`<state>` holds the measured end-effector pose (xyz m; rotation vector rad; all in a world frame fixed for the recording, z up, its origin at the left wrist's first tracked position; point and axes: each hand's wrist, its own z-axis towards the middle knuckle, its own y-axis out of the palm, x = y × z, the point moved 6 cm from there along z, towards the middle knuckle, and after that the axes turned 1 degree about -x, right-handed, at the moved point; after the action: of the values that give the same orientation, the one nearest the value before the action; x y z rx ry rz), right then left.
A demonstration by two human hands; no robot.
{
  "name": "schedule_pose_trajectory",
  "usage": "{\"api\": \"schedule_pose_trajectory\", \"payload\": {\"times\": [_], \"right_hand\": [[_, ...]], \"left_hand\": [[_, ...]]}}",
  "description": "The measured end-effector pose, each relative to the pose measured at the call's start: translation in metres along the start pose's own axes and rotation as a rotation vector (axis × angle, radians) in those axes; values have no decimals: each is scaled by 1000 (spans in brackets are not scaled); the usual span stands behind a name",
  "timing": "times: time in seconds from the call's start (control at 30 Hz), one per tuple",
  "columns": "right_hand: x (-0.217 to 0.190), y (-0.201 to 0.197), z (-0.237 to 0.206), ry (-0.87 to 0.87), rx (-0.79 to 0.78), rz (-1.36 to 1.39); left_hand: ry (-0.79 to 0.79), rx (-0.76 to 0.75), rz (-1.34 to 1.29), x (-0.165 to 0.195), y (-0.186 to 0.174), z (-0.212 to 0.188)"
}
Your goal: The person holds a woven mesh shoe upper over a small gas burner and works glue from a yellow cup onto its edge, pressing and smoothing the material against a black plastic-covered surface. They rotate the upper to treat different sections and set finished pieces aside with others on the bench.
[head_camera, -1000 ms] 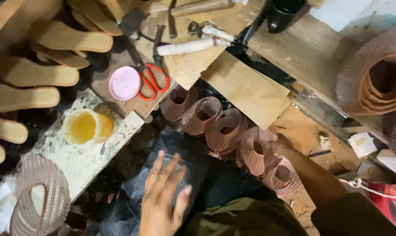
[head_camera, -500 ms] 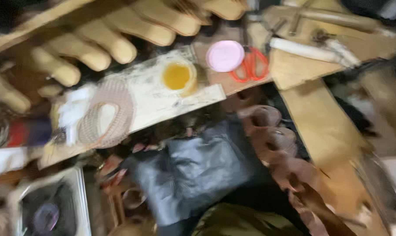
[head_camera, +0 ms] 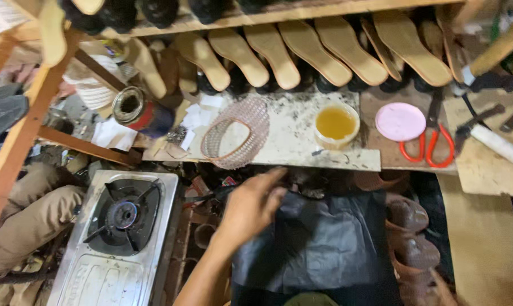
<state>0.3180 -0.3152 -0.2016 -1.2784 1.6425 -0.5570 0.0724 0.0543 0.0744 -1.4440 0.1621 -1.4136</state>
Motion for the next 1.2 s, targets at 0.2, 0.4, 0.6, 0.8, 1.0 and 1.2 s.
{"api": "schedule_pose_trajectory", "payload": {"times": [0.2, 0.4, 0.6, 0.8, 1.0, 1.2], "right_hand": [[-59, -43, 0, -403, 235, 30], [-136, -76, -51, -941, 293, 125], [-154, -68, -91, -806, 243, 186], [-217, -21, -119, -887, -239, 561], [-257, -34, -132, -802, -236, 393], [-278, -21, -150, -822, -449, 176]], "left_hand": [[-384, 245, 394, -136, -43, -20], [-538, 306, 140, -211, -55, -19], [-898, 253, -715, -211, 12, -92], [-306, -169, -1131, -120, 155, -101], [-465, -243, -1131, -72, 172, -105], [-591, 242, -974, -77, 87, -71]]}}
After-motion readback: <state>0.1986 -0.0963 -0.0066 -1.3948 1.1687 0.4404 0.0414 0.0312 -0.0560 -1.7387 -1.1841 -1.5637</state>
